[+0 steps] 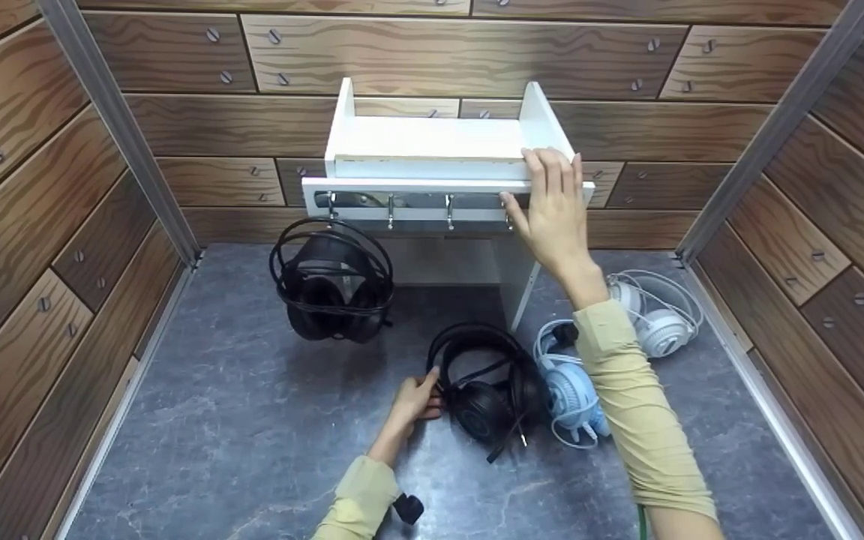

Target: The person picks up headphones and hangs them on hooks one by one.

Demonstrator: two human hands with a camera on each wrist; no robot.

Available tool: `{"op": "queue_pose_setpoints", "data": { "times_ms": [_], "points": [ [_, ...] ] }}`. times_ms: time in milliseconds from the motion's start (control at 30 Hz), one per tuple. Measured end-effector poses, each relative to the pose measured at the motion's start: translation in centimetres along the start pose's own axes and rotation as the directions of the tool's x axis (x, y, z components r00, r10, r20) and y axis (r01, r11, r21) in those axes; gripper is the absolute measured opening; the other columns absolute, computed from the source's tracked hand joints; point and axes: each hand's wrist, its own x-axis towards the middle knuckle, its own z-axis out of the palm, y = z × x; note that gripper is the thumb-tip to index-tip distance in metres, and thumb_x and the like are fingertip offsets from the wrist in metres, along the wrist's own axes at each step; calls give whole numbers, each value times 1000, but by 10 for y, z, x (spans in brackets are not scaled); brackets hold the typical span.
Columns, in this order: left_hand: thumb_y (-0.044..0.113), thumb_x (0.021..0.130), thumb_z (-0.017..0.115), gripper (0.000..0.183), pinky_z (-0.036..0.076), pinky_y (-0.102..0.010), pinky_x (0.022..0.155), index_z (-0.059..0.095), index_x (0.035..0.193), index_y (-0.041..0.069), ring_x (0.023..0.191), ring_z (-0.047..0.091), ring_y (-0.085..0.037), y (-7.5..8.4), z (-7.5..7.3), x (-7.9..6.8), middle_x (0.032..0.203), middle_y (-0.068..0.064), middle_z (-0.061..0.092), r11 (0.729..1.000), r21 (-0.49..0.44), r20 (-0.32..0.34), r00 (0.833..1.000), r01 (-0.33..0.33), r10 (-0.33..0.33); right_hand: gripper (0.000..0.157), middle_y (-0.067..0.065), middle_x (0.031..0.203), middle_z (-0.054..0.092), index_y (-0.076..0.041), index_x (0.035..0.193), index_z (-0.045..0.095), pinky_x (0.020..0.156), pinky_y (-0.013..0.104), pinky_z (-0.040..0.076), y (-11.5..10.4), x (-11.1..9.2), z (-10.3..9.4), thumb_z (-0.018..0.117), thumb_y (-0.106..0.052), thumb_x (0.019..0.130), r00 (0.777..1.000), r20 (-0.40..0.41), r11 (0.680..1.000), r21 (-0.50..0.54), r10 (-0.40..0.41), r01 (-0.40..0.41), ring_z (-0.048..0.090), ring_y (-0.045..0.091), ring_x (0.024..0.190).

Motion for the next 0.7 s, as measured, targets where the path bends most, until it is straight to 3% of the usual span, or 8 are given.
{"op": "queue_pose_setpoints", "data": {
  "times_ms": [233, 400, 567, 700],
  "points": [
    [36, 106, 52, 60, 62, -37, 77, 48, 133, -17, 85, 67, -21, -2, 0, -1, 96, -12, 60, 999, -48, 10, 1000, 25, -25, 66, 18, 146, 41, -5, 151, 35, 126, 48, 1, -1, 1, 1, 43, -51, 104, 1000, -6, 1000, 11, 3, -3, 32, 35, 143],
    [34, 106, 51, 54, 61, -37, 80, 47, 130, -14, 89, 65, -20, 2, 3, -6, 102, -14, 61, 997, -82, 16, 1000, 12, -11, 66, 18, 146, 41, -5, 151, 35, 126, 48, 2, -1, 1, 2, 44, -50, 104, 1000, -15, 1000, 10, 2, -2, 32, 35, 142],
    [25, 108, 45, 34, 60, -36, 75, 47, 120, -7, 92, 68, -21, 10, 6, -13, 114, -25, 69, 993, -80, -20, 997, -82, 81, 66, 18, 146, 41, -5, 151, 35, 126, 48, 2, -1, 0, 2, 44, -50, 104, 1000, -15, 1000, 16, 1, -1, 32, 35, 143],
    [21, 109, 44, 24, 58, -34, 66, 46, 113, -3, 92, 72, -27, 15, 6, -13, 114, -26, 71, 980, -16, -84, 977, -198, 196, 65, 19, 145, 41, -5, 151, 35, 126, 48, 2, -1, 0, 2, 44, -49, 104, 1000, -17, 1000, 10, -1, 1, 32, 36, 143]
  ]
}}
